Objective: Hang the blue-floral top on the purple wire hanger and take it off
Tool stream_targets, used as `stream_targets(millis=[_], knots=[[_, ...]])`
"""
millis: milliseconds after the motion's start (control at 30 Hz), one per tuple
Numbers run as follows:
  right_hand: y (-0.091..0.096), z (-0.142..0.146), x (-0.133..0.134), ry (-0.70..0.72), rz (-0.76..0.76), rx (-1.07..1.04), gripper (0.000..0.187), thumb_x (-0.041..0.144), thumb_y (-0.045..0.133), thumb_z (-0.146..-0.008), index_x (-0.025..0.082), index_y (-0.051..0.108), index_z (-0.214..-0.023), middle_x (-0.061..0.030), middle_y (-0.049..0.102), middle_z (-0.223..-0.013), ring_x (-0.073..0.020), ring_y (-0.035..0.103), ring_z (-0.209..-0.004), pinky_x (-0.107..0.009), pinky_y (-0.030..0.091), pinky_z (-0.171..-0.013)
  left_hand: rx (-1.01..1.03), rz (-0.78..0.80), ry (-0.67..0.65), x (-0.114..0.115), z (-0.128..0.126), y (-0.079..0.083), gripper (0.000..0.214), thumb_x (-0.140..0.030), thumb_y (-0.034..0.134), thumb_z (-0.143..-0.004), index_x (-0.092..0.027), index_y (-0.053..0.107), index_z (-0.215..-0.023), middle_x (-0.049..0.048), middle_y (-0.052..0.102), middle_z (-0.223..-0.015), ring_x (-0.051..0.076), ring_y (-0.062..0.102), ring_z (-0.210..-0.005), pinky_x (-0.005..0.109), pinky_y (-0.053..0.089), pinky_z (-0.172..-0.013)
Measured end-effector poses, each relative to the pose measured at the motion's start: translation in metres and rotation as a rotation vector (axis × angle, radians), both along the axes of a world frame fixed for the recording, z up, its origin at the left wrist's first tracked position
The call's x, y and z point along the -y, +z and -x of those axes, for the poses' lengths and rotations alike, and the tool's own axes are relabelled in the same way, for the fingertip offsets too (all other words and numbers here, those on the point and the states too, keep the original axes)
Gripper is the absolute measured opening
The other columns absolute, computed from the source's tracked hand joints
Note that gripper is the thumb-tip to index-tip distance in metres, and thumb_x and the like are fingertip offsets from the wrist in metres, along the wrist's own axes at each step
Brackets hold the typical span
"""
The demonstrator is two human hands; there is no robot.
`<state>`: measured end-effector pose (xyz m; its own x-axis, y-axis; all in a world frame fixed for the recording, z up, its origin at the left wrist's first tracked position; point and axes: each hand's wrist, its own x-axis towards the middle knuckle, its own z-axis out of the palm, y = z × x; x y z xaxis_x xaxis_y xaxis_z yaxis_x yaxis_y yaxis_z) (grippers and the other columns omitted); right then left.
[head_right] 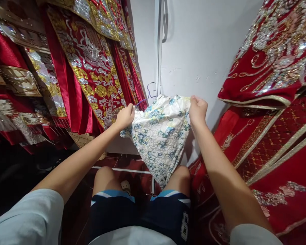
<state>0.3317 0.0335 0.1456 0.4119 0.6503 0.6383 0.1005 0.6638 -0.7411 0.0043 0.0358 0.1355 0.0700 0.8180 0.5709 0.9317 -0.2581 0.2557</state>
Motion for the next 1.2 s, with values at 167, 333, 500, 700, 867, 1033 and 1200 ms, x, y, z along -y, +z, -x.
stream_targets(millis=[167, 333, 500, 700, 867, 1033, 1200], knots=[[0.001, -0.008, -0.001, -0.037, 0.008, -0.013, 0.047, 0.061, 0.067, -0.084, 0.027, 0.041, -0.064, 0.0038, 0.034, -0.055, -0.0152, 0.044, -0.052, -0.027, 0.037, -0.042, 0.002, 0.003, -0.006, -0.001, 0.0, -0.001, 0.03, -0.038, 0.032, -0.102, -0.02, 0.057, -0.105, 0.016, 0.069, -0.092, 0.035, 0.066, -0.088, 0.039, 0.045, -0.078], [0.017, 0.002, -0.012, 0.004, 0.067, -0.187, 0.046, 0.056, 0.071, -0.082, 0.026, 0.042, -0.063, 0.0059, 0.034, -0.055, -0.0122, 0.037, -0.048, -0.026, 0.034, -0.043, -0.005, -0.008, 0.009, -0.001, -0.001, 0.01, 0.028, -0.036, 0.036, -0.1, -0.02, 0.059, -0.097, 0.0161, 0.069, -0.09, 0.035, 0.066, -0.087, 0.038, 0.044, -0.075], [0.009, 0.036, 0.026, 0.146, 0.104, 0.062, 0.034, 0.049, 0.066, -0.086, 0.022, 0.056, -0.069, 0.0024, 0.046, -0.059, -0.0127, 0.041, -0.051, -0.025, 0.035, -0.047, 0.096, -0.031, -0.057, 0.008, 0.011, -0.004, 0.032, -0.038, 0.039, -0.099, -0.021, 0.058, -0.079, 0.0114, 0.067, -0.078, 0.029, 0.063, -0.076, 0.034, 0.041, -0.069], [-0.042, 0.051, 0.094, -0.096, -0.008, 0.527, 0.029, 0.044, 0.053, -0.096, 0.022, 0.059, -0.077, 0.0025, 0.047, -0.061, -0.0138, 0.044, -0.057, -0.026, 0.035, -0.055, 0.252, -0.115, -0.048, 0.023, 0.019, -0.018, 0.045, -0.045, 0.032, -0.101, -0.022, 0.054, -0.071, 0.0059, 0.062, -0.07, 0.023, 0.059, -0.069, 0.031, 0.035, -0.064], [-0.103, 0.046, 0.137, -0.198, 0.084, 0.533, 0.024, 0.043, 0.054, -0.094, 0.024, 0.062, -0.082, 0.0001, 0.061, -0.065, -0.0162, 0.057, -0.057, -0.028, 0.044, -0.056, 0.241, -0.106, -0.002, 0.03, 0.015, -0.023, 0.049, -0.053, 0.029, -0.102, -0.022, 0.055, -0.074, 0.0079, 0.064, -0.074, 0.026, 0.061, -0.072, 0.031, 0.032, -0.064], [-0.142, 0.06, 0.165, -0.257, 0.163, 0.384, 0.021, 0.045, 0.059, -0.09, 0.028, 0.07, -0.083, -0.0023, 0.071, -0.07, -0.0241, 0.068, -0.064, -0.035, 0.051, -0.059, 0.194, -0.036, 0.031, 0.029, 0.004, -0.032, 0.052, -0.053, 0.026, -0.102, -0.022, 0.058, -0.076, 0.0111, 0.068, -0.078, 0.03, 0.065, -0.08, 0.032, 0.036, -0.069], [-0.148, 0.07, 0.189, -0.299, 0.184, 0.408, 0.022, 0.04, 0.061, -0.088, 0.032, 0.073, -0.071, -0.0017, 0.072, -0.065, -0.0275, 0.068, -0.061, -0.042, 0.053, -0.06, 0.295, -0.009, 0.063, 0.026, 0.016, -0.043, 0.054, -0.054, 0.026, -0.102, -0.022, 0.055, -0.069, 0.0105, 0.067, -0.075, 0.029, 0.064, -0.076, 0.032, 0.036, -0.066]])
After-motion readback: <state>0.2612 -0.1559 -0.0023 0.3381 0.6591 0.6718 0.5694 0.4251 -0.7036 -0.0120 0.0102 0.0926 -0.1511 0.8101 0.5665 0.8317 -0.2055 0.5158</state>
